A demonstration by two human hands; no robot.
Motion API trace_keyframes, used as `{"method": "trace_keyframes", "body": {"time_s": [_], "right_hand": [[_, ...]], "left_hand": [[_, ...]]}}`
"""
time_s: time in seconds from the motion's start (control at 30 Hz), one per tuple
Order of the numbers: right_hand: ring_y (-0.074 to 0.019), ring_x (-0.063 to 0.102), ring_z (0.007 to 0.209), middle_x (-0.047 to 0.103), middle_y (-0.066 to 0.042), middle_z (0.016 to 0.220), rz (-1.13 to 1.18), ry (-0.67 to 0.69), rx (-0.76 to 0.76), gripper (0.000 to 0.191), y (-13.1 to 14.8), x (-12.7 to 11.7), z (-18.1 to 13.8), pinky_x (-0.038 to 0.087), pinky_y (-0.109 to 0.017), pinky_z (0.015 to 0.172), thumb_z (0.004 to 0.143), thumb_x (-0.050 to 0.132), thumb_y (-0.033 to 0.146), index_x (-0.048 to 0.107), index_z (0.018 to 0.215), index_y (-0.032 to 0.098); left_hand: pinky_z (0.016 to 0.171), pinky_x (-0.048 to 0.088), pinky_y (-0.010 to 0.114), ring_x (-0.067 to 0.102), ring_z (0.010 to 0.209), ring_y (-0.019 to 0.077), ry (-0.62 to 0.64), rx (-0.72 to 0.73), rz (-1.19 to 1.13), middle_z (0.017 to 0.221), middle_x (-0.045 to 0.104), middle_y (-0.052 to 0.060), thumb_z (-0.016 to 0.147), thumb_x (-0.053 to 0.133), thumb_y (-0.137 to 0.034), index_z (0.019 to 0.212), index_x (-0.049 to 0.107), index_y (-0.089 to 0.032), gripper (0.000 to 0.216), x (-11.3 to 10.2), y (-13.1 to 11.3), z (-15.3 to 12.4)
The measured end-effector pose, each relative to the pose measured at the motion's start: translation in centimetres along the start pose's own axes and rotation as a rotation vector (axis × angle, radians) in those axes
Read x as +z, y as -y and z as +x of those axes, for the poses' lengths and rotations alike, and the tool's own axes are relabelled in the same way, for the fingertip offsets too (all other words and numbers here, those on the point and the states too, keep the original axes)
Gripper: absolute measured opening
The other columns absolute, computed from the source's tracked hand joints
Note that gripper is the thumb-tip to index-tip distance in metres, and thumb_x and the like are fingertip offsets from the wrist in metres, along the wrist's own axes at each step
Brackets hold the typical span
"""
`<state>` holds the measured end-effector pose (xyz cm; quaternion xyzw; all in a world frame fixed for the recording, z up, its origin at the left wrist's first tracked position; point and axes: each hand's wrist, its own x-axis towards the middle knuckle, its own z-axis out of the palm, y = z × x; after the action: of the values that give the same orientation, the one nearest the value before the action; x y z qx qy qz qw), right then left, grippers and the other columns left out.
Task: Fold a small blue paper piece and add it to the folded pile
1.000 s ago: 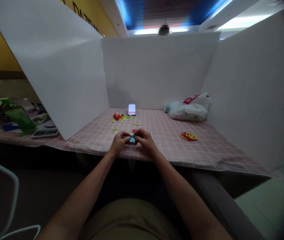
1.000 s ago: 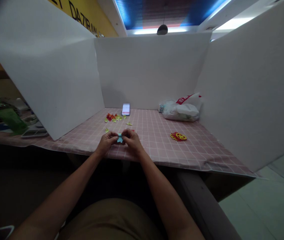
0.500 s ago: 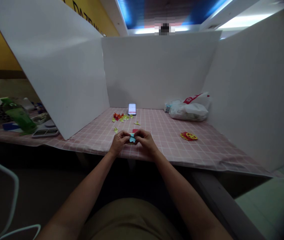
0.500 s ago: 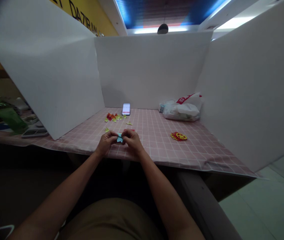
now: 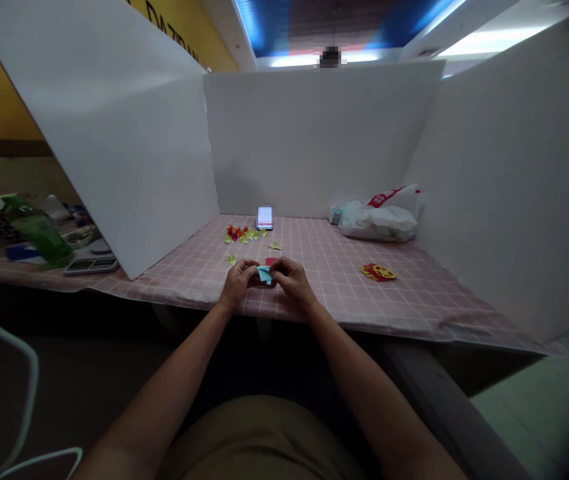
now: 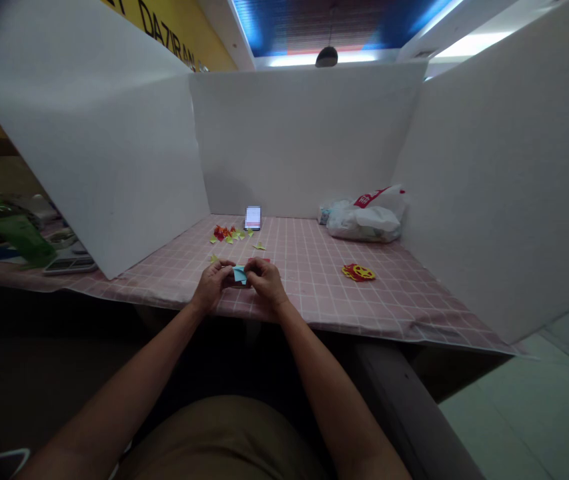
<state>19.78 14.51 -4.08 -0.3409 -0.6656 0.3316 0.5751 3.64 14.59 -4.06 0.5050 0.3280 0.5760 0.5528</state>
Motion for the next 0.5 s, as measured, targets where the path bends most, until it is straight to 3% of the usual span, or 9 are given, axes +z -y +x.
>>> {"method": "trace_keyframes", "body": {"time_s": [0.27, 0.5], "right_hand": [[-0.0156, 0.059, 0.065, 0.064, 0.000, 0.071, -0.038, -0.010, -0.024, 0.007, 0.04, 0.00, -0.03, 0.048, -0.028, 0.062, 0.072, 0.055, 0.018, 0.062, 0.075, 0.020], [-0.0157, 0.058, 0.066, 0.063, 0.000, 0.071, -0.040, -0.010, -0.018, 0.006, -0.03, -0.13, 0.06, 0.047, -0.029, 0.065, 0.071, 0.058, 0.018, 0.063, 0.074, 0.020]], "left_hand": [[0.055, 0.055, 0.028, 0.067, 0.054, 0.0168, 0.029, -0.056, 0.096, 0.062, 0.068, 0.000, 0.075, 0.072, -0.042, 0.075, 0.064, -0.016, 0.027, 0.06, 0.00, 0.17], [0.057, 0.055, 0.026, 0.065, 0.052, 0.0142, 0.044, -0.037, 0.117, 0.061, 0.068, 0.000, 0.073, 0.073, -0.040, 0.071, 0.064, -0.016, 0.026, -0.03, -0.26, 0.05]]}}
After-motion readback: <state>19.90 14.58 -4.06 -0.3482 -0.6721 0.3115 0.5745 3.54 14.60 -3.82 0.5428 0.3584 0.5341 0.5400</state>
